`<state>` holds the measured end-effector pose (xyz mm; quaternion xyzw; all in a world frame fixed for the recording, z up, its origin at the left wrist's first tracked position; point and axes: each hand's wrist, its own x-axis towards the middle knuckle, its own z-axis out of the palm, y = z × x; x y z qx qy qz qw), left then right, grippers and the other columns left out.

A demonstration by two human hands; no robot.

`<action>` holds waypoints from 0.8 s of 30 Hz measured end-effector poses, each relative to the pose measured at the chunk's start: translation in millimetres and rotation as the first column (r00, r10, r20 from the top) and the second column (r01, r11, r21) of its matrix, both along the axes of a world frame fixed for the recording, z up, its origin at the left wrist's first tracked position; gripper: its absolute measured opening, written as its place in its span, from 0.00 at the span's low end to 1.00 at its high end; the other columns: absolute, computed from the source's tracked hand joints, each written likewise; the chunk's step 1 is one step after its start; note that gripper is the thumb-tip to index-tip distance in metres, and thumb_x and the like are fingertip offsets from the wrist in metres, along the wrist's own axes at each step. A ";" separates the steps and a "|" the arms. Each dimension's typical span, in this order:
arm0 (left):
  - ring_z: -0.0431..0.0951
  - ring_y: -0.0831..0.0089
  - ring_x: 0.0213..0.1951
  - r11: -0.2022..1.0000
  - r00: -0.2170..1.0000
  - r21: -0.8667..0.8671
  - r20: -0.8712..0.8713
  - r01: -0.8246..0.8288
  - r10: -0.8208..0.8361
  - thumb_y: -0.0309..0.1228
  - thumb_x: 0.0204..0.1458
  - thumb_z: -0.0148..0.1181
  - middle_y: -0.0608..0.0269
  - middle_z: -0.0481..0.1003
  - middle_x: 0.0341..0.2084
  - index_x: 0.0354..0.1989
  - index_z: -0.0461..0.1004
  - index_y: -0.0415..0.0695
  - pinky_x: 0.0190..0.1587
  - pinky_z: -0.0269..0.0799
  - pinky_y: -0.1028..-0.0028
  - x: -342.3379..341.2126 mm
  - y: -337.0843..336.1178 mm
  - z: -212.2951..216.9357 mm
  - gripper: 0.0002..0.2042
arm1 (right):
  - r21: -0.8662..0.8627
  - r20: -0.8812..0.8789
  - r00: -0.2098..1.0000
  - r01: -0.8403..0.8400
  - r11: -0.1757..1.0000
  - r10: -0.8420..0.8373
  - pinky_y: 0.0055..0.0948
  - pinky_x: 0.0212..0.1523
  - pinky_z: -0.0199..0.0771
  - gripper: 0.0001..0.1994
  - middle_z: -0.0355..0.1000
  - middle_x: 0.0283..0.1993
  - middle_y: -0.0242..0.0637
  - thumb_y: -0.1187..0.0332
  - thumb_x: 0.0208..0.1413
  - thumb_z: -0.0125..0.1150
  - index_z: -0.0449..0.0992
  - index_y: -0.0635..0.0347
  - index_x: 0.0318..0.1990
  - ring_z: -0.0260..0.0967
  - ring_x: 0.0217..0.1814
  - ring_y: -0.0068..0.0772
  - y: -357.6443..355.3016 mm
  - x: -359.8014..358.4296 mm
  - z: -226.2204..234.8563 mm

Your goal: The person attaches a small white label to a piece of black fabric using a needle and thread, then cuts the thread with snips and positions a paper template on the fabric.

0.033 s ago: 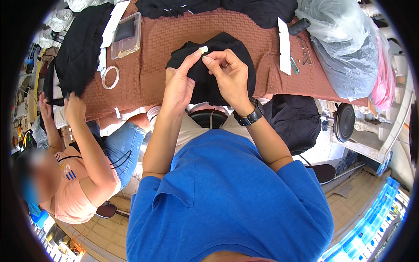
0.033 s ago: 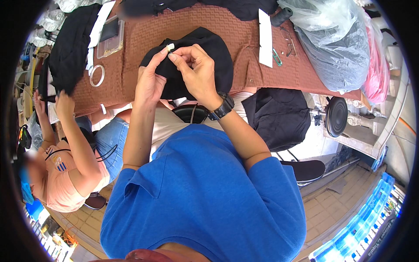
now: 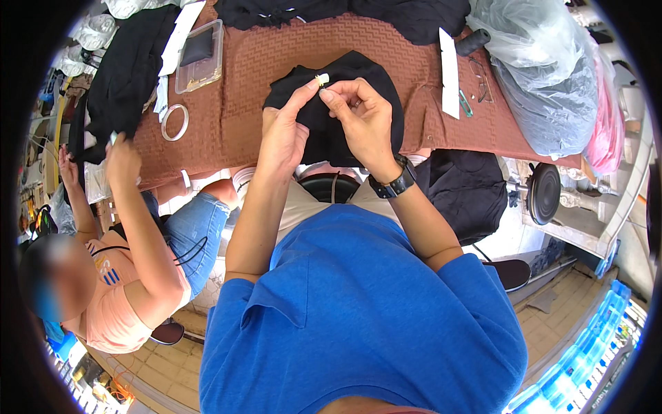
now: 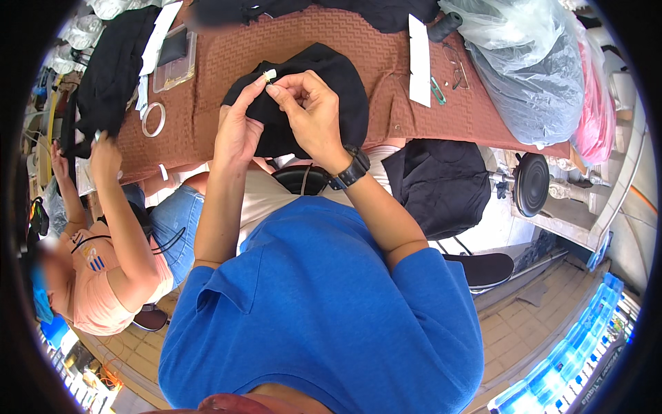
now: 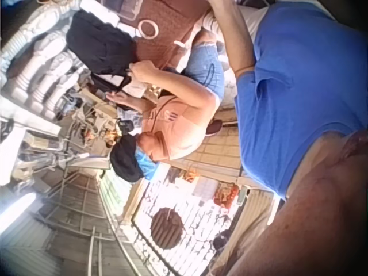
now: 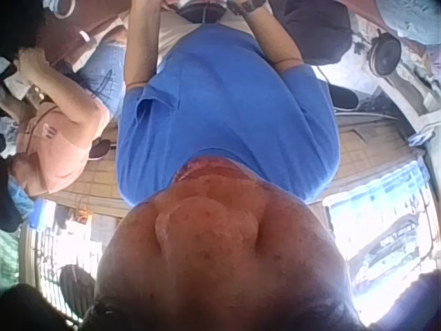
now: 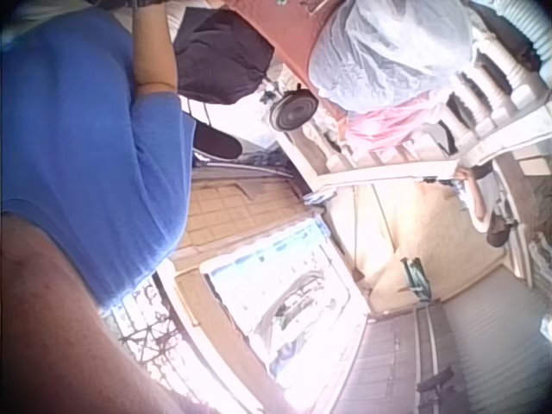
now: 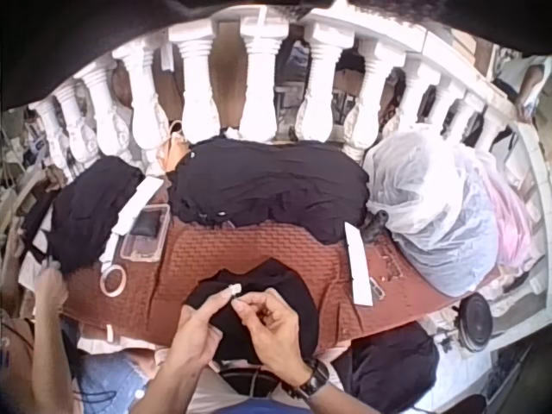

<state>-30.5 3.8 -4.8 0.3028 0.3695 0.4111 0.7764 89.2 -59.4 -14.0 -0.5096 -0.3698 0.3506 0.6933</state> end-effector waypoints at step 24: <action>0.74 0.83 0.25 0.877 0.780 0.480 -0.543 -0.014 0.310 0.27 0.51 0.73 0.69 0.78 0.21 0.23 0.82 0.35 0.28 0.69 0.79 6.9 19.7 -27.0 0.09 | 0.330 0.242 0.969 -0.134 0.934 0.053 0.19 0.34 0.75 0.05 0.77 0.31 0.33 0.73 0.68 0.56 0.73 0.66 0.42 0.74 0.31 0.18 3.0 37.4 88.6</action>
